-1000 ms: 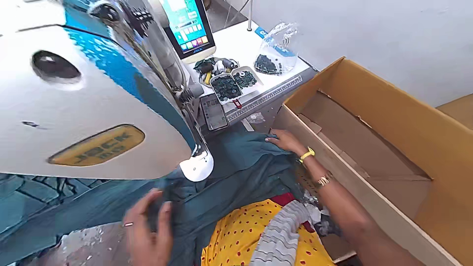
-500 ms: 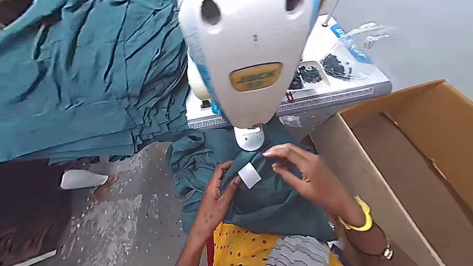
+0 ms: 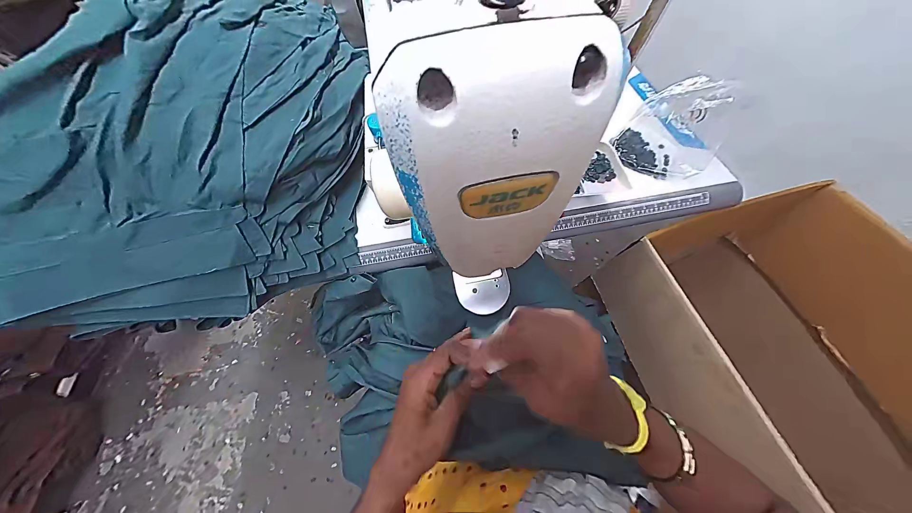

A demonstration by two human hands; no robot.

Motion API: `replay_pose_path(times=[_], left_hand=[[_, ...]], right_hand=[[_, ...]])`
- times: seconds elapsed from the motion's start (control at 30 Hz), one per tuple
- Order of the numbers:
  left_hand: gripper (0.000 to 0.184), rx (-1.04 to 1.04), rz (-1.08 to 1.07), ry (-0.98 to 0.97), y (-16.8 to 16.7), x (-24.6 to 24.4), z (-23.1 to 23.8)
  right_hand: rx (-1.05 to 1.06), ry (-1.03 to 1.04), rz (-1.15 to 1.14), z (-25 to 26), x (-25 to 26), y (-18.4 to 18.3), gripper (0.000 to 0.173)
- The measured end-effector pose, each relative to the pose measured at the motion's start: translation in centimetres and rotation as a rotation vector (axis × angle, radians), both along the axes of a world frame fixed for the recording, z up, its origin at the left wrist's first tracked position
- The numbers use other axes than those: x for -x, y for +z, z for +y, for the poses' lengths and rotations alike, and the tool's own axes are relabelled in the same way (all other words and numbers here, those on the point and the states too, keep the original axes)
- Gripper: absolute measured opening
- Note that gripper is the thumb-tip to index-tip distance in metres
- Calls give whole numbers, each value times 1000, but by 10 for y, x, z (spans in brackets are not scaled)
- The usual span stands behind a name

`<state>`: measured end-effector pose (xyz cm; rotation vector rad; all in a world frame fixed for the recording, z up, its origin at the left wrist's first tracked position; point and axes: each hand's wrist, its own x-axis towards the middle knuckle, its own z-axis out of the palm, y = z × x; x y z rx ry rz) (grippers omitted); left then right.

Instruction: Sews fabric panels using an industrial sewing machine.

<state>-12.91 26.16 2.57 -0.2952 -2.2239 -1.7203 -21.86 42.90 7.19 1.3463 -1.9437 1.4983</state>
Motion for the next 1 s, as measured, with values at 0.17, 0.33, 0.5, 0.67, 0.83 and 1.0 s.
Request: replay_pose_path(times=[0.17, 0.33, 0.5, 0.67, 0.83, 1.0], left_hand=[[21, 19, -250, 38, 1, 47, -23], [15, 57, -356, 171, 12, 77, -29], [14, 49, -395, 159, 13, 76, -28], [19, 64, -393, 135, 8, 73, -28], [17, 77, -391, 164, 15, 78, -37], [19, 103, -432, 186, 15, 80, -39]], right_hand=[[14, -222, -497, 6, 40, -42, 15], [-179, -238, -575, -5, 67, -34, 27], [-285, -178, -711, -13, 80, -14, 32], [-280, -123, -705, -10, 81, -16, 30], [-210, -71, -779, 15, 88, -20, 32], [-203, -296, -796, 47, 97, -33, 23]])
